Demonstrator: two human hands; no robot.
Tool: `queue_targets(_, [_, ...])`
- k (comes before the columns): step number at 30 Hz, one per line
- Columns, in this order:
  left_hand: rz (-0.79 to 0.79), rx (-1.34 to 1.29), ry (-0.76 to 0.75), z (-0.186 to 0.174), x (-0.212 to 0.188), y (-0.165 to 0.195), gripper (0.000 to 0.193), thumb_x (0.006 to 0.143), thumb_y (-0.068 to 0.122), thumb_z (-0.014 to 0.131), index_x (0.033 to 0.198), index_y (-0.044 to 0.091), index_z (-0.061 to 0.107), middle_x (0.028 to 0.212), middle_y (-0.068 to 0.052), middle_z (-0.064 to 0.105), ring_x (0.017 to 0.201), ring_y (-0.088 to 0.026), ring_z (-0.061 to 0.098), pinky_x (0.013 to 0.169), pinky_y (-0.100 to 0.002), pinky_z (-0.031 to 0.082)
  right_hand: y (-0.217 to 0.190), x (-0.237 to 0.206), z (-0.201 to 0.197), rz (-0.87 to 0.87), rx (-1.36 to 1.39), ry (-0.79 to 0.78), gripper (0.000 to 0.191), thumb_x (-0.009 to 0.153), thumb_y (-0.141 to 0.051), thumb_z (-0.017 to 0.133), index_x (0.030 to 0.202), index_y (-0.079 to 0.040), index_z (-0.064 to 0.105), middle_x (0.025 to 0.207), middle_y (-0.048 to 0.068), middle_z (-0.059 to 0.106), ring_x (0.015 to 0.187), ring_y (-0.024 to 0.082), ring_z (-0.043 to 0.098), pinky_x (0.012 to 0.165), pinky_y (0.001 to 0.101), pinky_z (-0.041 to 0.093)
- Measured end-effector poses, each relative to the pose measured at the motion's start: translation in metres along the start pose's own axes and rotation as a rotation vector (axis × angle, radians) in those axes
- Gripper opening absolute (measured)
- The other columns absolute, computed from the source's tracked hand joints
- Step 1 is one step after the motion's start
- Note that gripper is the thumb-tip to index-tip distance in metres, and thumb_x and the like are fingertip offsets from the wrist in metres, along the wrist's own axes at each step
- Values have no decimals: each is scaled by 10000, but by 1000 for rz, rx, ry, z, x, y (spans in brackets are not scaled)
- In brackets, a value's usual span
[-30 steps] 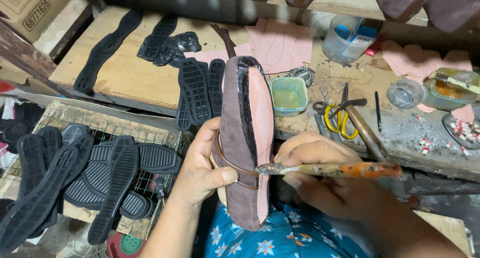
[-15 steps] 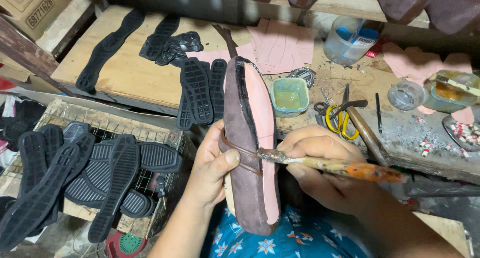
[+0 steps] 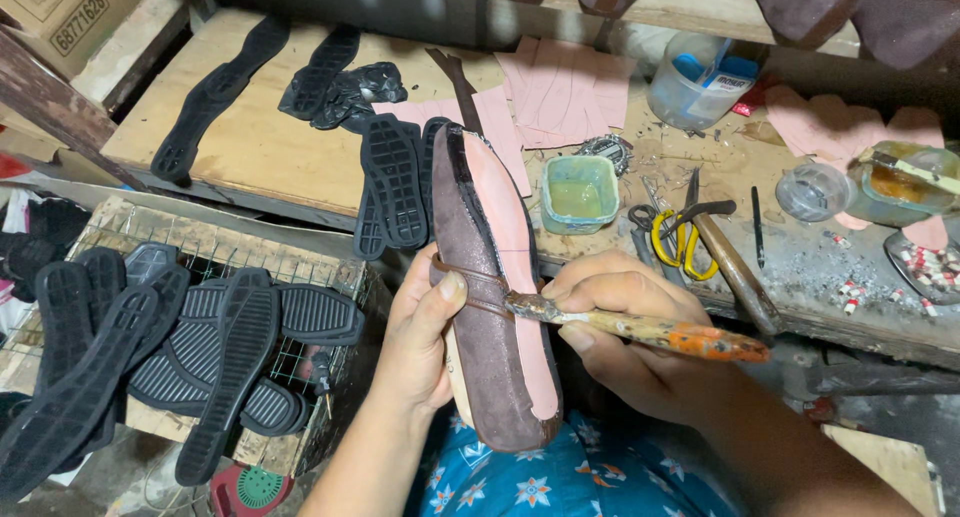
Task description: The person applies glue to the edges of a brown shoe using a brush. The person repeatedly dips the brush into a container of glue and coats the shoe's seams and edges, then places the shoe on a shelf with other similar shoes.
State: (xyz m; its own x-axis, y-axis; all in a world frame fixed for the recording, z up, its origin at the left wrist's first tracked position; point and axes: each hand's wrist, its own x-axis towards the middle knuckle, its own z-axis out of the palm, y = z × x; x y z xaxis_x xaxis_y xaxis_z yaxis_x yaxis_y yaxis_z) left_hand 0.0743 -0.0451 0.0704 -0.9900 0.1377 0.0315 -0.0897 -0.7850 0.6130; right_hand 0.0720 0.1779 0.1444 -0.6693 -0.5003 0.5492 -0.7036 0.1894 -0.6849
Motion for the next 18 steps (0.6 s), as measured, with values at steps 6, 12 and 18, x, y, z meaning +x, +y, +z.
queue_targets(6, [-26, -39, 25, -2, 1, -2, 521, 942, 240, 717, 1370, 8, 530, 1197, -130, 664, 1068, -216, 668, 955, -396, 564, 0, 0, 1, 7, -10, -31, 198, 939, -45, 665, 1129, -34, 609, 1165, 147, 669, 1025, 232, 699, 933, 333, 567])
queue_targets(12, [-61, -38, 123, -9, 6, -7, 472, 932, 244, 714, 1310, 21, 542, 1154, -125, 669, 1029, -213, 681, 918, -395, 581, 1, 8, -6, -83, -90, -137, 260, 900, -131, 687, 1134, -43, 615, 1187, 144, 662, 1077, 296, 686, 969, 366, 544])
queue_targets(18, [-54, 87, 187, -15, 18, -7, 489, 911, 202, 724, 1310, 40, 492, 1130, -128, 674, 986, -213, 691, 866, -396, 603, 44, 12, -9, 39, -121, 64, 166, 967, -103, 677, 1117, -50, 632, 1104, 119, 696, 1005, 249, 687, 929, 322, 554])
